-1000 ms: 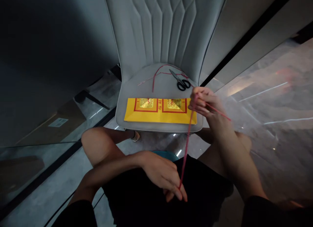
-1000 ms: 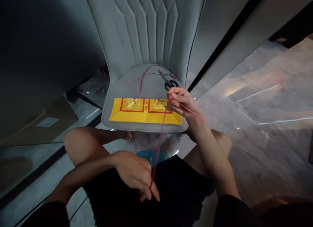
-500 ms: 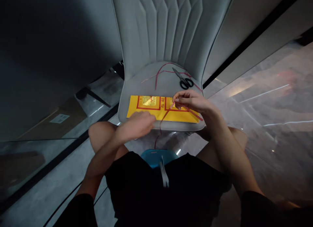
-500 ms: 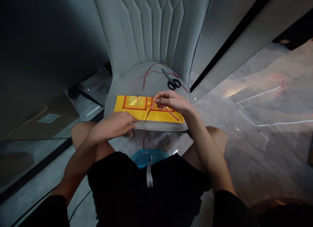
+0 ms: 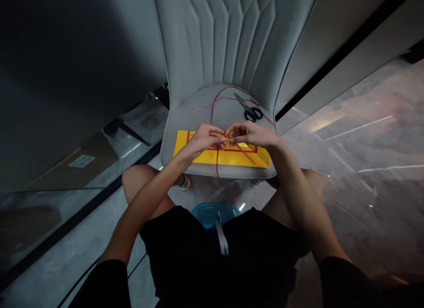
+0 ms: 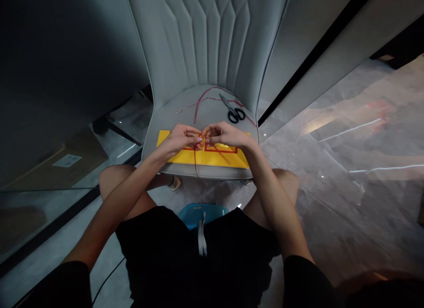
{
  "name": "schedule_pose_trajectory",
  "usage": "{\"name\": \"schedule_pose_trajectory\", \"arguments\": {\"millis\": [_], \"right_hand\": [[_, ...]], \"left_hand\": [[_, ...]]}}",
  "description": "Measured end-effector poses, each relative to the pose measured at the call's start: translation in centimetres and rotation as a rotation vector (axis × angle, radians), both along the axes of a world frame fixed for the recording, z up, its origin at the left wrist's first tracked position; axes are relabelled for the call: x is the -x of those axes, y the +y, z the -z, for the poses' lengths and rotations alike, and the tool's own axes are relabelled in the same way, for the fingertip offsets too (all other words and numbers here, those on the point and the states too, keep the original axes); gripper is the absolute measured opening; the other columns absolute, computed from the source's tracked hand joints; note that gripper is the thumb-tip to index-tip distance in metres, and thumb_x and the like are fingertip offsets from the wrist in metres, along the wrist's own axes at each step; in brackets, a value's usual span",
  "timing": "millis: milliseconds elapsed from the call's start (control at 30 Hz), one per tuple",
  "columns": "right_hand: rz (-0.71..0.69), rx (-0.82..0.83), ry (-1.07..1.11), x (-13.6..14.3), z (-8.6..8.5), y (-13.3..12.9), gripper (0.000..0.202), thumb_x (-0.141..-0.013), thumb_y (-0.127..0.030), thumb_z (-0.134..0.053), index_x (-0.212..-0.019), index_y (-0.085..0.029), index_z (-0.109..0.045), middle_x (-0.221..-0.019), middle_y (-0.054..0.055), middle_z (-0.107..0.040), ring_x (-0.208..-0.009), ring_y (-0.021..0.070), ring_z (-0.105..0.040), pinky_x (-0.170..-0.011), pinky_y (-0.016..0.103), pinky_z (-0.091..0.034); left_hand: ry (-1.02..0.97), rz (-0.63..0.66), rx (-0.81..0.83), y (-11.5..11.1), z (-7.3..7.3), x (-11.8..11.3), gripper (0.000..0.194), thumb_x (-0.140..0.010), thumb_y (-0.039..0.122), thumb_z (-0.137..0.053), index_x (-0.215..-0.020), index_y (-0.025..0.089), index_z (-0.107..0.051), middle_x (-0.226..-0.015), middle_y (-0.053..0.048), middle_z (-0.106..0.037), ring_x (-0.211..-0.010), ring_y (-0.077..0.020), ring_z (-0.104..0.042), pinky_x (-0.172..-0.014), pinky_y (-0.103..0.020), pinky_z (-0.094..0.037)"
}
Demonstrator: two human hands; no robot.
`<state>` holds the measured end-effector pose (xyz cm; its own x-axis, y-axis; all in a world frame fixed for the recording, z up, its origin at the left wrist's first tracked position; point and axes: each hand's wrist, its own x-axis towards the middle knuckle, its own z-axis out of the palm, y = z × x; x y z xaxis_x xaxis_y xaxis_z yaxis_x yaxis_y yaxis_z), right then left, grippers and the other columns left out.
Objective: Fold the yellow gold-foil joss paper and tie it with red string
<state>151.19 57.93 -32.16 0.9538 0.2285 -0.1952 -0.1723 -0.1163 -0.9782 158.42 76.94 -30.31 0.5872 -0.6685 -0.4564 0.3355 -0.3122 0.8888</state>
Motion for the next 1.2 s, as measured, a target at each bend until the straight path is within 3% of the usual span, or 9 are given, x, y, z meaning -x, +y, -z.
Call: {"name": "schedule_pose_trajectory", "arguments": {"millis": [133,267,400,500,600,833,933,1100,1200], "right_hand": [[-0.066,0.221,-0.131,-0.1,0.3,-0.7,0.01,-0.078,-0.03,-0.08,-0.081,-0.02,-0.081,-0.083,0.005,-0.077,-0.074,0.0181,-0.067,-0.073,0.033,-0.054],[0.198,0.614,-0.487,-0.6,1.1,-0.4,0.014,-0.088,-0.026,-0.072,-0.083,-0.026,-0.085,-0.099,0.008,-0.073,-0.097,0.0249,-0.064,-0.09,0.041,-0.05],[0.31,0.805,-0.564,-1.1,1.9,0.7,0.021,-0.094,-0.026,-0.067,-0.091,-0.027,-0.087,-0.096,0.01,-0.073,-0.101,0.0286,-0.061,-0.093,0.046,-0.046],[0.338,0.73,-0.474,-1.3,2.3,1.5,0.022,-0.089,-0.018,-0.067,-0.091,-0.026,-0.087,-0.091,0.008,-0.077,-0.097,0.0279,-0.066,-0.094,0.045,-0.048],[0.444,0.512,-0.279,-1.3,2.1,1.8,0.018,-0.079,-0.015,-0.071,-0.086,-0.022,-0.086,-0.087,0.007,-0.08,-0.09,0.0269,-0.071,-0.091,0.041,-0.053],[0.613,-0.107,-0.018,-1.9,2.4,2.5,0.011,-0.067,-0.027,-0.084,-0.073,-0.018,-0.08,-0.078,0.006,-0.079,-0.077,0.0187,-0.072,-0.078,0.033,-0.061],[0.697,-0.129,-0.055,-2.2,2.8,2.4,0.027,-0.056,-0.031,-0.094,-0.074,-0.019,-0.078,-0.078,0.005,-0.078,-0.076,0.0189,-0.072,-0.076,0.034,-0.063],[0.81,0.006,-0.15,-2.1,2.6,2.0,0.022,-0.064,-0.023,-0.091,-0.08,-0.021,-0.076,-0.078,0.003,-0.078,-0.085,0.023,-0.076,-0.083,0.037,-0.064],[0.81,0.031,-0.145,-2.0,2.4,1.8,0.024,-0.066,-0.022,-0.091,-0.084,-0.022,-0.075,-0.077,0.002,-0.079,-0.081,0.0226,-0.076,-0.082,0.037,-0.065]], "left_hand": [[-0.044,-0.04,0.004,0.8,-0.5,-0.7,0.013,-0.087,-0.004,-0.069,-0.086,0.009,-0.069,-0.063,-0.001,-0.072,-0.053,-0.0103,-0.068,-0.067,-0.027,-0.06],[-0.007,-0.008,-0.035,0.9,-0.4,-0.4,0.026,-0.086,-0.007,-0.066,-0.102,0.013,-0.062,-0.062,0.002,-0.071,-0.05,-0.013,-0.069,-0.065,-0.028,-0.059],[0.048,0.003,-0.132,0.4,0.1,1.4,0.034,-0.087,-0.011,-0.061,-0.109,0.014,-0.056,-0.055,0.005,-0.066,-0.047,-0.0153,-0.068,-0.061,-0.027,-0.057],[0.069,-0.013,-0.171,0.0,0.2,2.6,0.028,-0.086,-0.015,-0.054,-0.091,0.012,-0.059,-0.055,0.003,-0.064,-0.046,-0.0132,-0.066,-0.062,-0.026,-0.055],[0.069,-0.052,-0.192,-0.1,0.2,2.9,0.033,-0.085,-0.018,-0.049,-0.075,0.013,-0.056,-0.055,0.003,-0.063,-0.046,-0.01,-0.064,-0.063,-0.026,-0.055],[0.086,-0.061,-0.19,0.0,1.4,2.1,0.029,-0.087,-0.013,-0.059,-0.078,0.014,-0.058,-0.057,0.002,-0.064,-0.049,-0.0109,-0.066,-0.067,-0.028,-0.057],[0.086,-0.023,-0.182,0.1,1.8,2.2,0.028,-0.089,-0.01,-0.063,-0.076,0.014,-0.058,-0.057,0.001,-0.065,-0.05,-0.0103,-0.067,-0.065,-0.026,-0.055],[0.091,0.145,-0.199,0.6,2.0,3.2,0.029,-0.091,-0.007,-0.06,-0.07,0.013,-0.059,-0.055,0.002,-0.064,-0.05,-0.0086,-0.066,-0.064,-0.024,-0.057],[0.089,0.343,-0.189,1.4,2.2,3.1,0.029,-0.088,-0.004,-0.062,-0.065,0.013,-0.059,-0.059,0.0,-0.068,-0.051,-0.009,-0.066,-0.06,-0.023,-0.057]]}}
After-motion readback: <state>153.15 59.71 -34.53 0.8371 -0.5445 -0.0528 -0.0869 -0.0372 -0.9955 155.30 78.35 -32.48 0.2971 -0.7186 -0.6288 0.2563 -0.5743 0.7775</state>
